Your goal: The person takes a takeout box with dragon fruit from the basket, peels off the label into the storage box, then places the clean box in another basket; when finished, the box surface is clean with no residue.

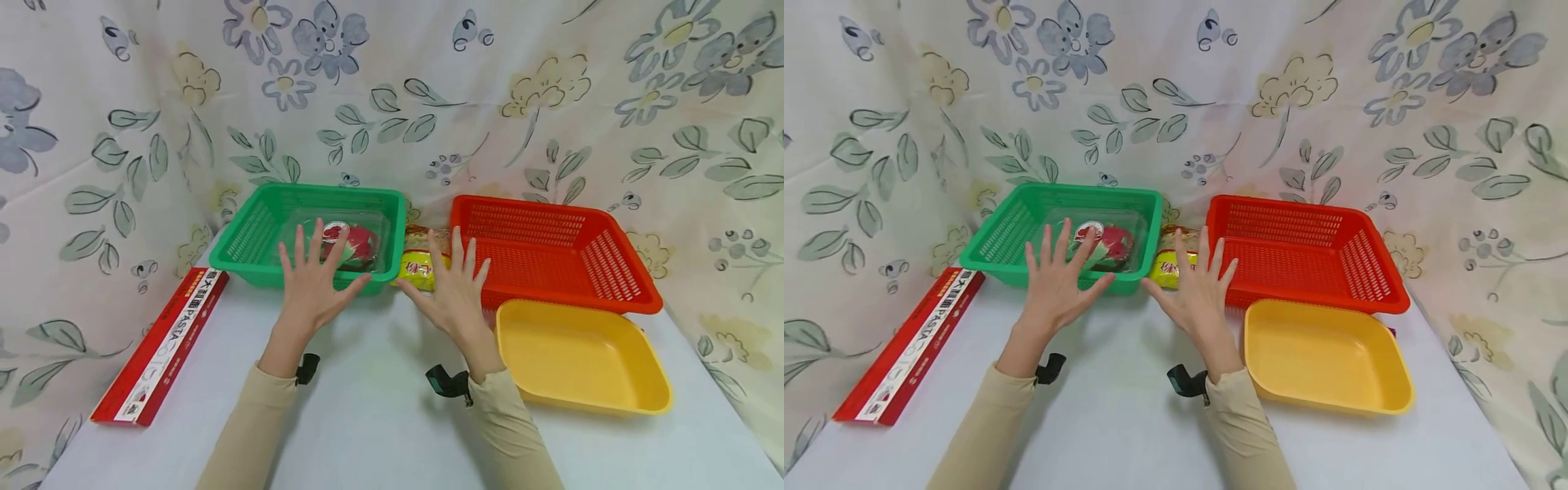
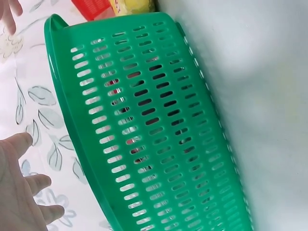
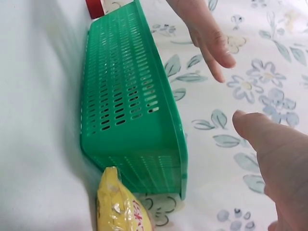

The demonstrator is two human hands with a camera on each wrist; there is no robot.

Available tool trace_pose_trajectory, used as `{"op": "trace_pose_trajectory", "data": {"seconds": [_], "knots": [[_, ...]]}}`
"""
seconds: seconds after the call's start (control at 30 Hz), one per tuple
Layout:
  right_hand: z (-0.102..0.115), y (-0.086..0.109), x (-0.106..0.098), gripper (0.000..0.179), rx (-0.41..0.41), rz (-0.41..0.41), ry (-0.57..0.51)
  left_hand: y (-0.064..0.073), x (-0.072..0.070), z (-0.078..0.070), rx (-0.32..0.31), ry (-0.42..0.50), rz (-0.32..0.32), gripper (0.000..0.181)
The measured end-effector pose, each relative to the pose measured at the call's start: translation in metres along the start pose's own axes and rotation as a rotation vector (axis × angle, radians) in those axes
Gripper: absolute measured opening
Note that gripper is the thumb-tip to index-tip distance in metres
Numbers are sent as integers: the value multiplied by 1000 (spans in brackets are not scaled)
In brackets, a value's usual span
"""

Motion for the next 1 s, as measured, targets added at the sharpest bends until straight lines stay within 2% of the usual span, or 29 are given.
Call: {"op": "trace_pose_trajectory", "data": {"seconds": [0.2,0.37,0.63,0.83,1.0], "knots": [[-1,-1,-1,98,-2,-8,-22,-1,1,7,-17,5,1,86],[-1,-2,-1,97,-5,-2,-31,-1,2,21,-49,-9,11,87],[-3,-3,2,97,-3,12,-36,8,2,59,-136,-24,36,88],[-1,-3,0,97,-6,16,-42,17,-5,91,-207,14,-8,89],[-2,-3,2,98,-5,30,-43,32,-11,119,-287,41,-37,89]]}}
Point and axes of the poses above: each hand's wrist, its own y-axis away from the middle knuckle, its own x-axis out of the palm, z = x × y, the point moved 9 cm from there along -y, towards the middle knuckle, and after that the axes turned 13 degrees about x, right-handed, at the moved point
